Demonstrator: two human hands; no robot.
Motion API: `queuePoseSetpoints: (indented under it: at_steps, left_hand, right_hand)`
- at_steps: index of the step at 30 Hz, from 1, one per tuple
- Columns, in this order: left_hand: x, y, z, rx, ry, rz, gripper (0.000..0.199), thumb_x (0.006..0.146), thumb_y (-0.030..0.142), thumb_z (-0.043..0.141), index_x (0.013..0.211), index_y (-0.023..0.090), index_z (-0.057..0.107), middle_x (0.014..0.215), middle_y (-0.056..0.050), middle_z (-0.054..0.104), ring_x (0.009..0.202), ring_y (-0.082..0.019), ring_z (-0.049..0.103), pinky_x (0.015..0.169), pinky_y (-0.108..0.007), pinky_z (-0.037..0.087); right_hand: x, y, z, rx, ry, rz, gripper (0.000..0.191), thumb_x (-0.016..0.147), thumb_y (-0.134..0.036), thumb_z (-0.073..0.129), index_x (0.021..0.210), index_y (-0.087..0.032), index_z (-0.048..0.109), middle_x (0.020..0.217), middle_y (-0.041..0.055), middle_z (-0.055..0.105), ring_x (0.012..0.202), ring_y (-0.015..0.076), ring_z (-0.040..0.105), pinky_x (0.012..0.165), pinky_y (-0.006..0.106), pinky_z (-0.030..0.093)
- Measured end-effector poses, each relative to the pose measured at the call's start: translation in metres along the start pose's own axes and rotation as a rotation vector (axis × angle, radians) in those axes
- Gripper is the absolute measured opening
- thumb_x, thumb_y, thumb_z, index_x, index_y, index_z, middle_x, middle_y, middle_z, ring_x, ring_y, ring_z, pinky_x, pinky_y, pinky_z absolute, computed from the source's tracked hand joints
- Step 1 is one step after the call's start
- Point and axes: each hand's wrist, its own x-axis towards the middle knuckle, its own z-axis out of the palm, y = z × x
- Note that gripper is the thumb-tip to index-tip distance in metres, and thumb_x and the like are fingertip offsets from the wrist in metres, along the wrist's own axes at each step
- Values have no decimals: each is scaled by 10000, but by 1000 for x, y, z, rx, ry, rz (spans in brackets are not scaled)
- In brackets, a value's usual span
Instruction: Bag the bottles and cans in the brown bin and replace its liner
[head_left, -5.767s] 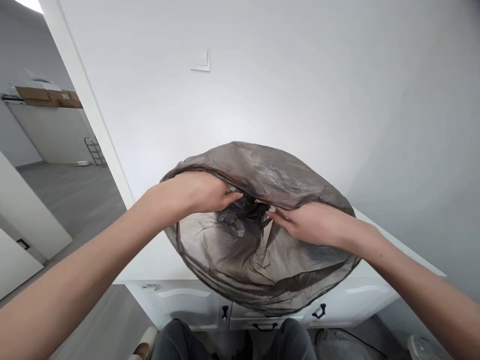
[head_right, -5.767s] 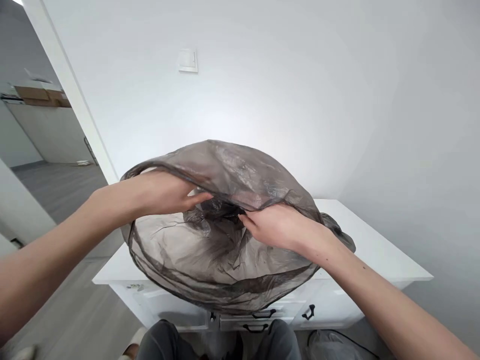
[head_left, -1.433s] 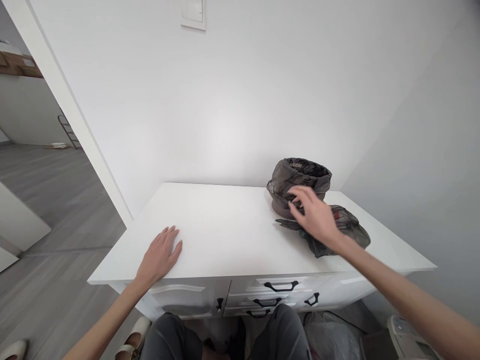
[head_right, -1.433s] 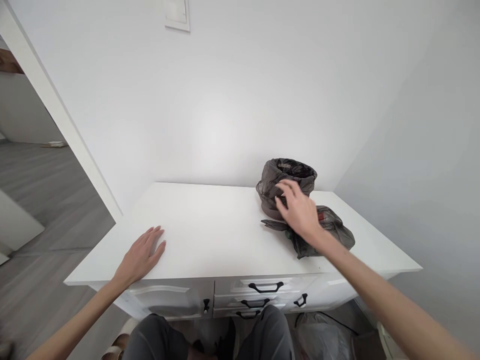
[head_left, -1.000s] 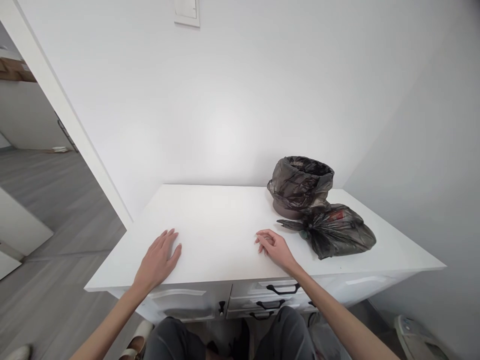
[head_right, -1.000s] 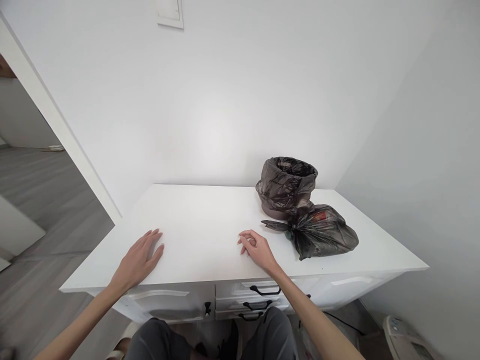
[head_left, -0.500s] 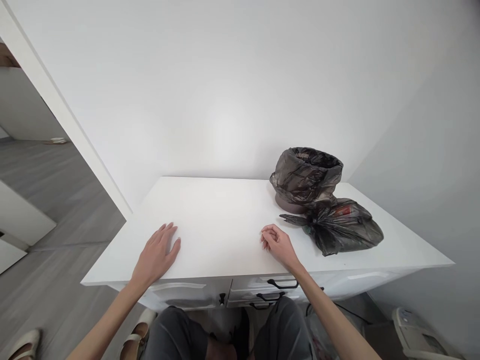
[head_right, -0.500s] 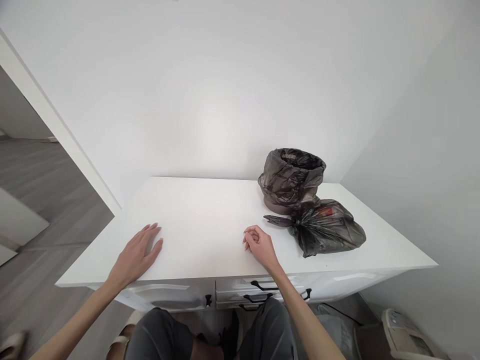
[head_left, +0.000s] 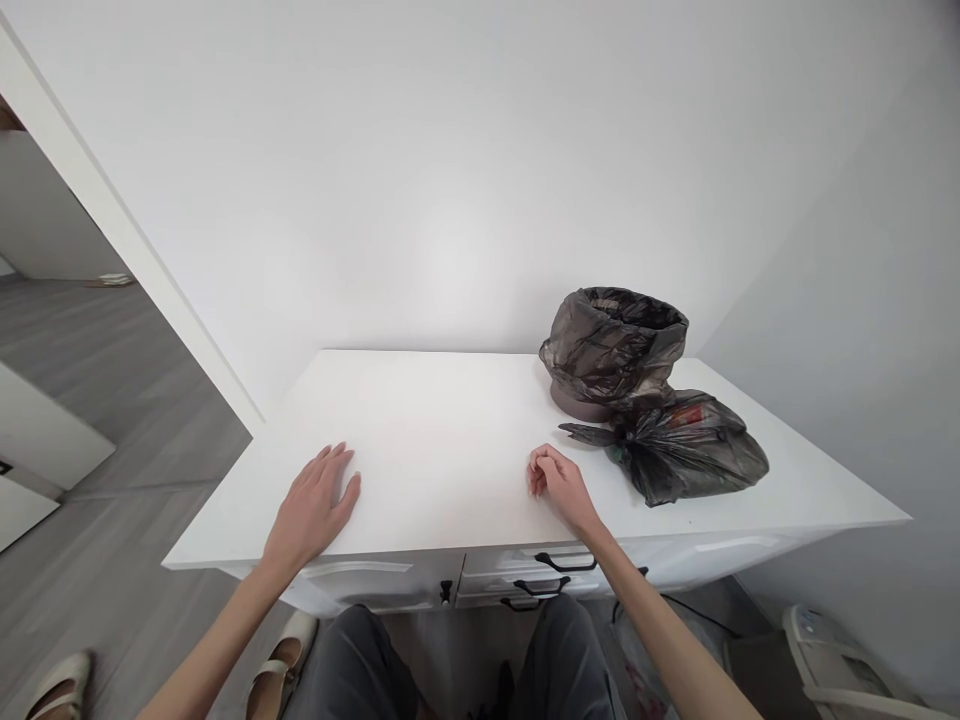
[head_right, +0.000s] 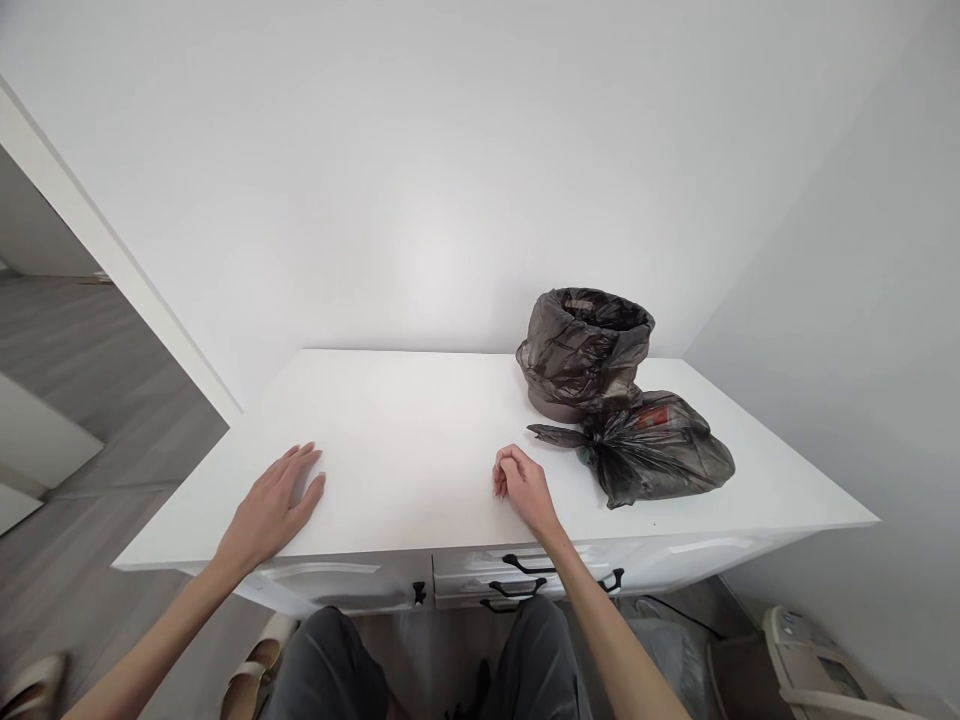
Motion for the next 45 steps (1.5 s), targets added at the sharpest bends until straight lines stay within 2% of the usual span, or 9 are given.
queuePoseSetpoints:
  at_steps: [15,34,40,42,45]
  left_hand:
    - [1,2,-2,-11,-11,-15,584,1044,568,390,1446,190,580,1608,-99,552,1548,-328,437,1265,-557,390]
    - [-1,4,-5,-20,26,-2,534,1041,540,414,1405,202,610,1576,-114,584,1523,-331,475,1261,-553,396]
    - [-3,5,-7,-24,24,-12,545,1041,550,408,1411,203,610,1575,-108,586,1530,-328,465,1247,-545,417]
    - [-3,4,-6,-25,30,-10,540,1045,540,401,1403,197,614,1573,-110,588,1530,-326,465,1251,-544,410]
    - [-3,3,-4,-21,36,2,540,1046,529,396,1396,184,618,1568,-119,592,1527,-334,467,1249,-554,408]
  right_hand:
    - [-3,3,-4,-79,-30,-17,235,908,-295,406,676,-258,404,623,-34,517,555,141,467,568,281,360]
    - [-4,2,-4,-121,-32,-44,267,912,-300,416,649,-255,409,596,-37,512,552,141,456,568,271,339]
    - [-15,-15,0,-133,6,-50,205,925,-376,457,791,-255,554,639,-22,579,549,164,515,560,283,414]
    - [-24,-26,-7,-220,38,-55,206,921,-426,496,885,-251,599,678,-8,628,540,174,543,564,295,442]
    - [-37,-43,-32,-452,129,-81,254,900,-450,535,1001,-243,642,684,3,666,542,193,578,615,315,478]
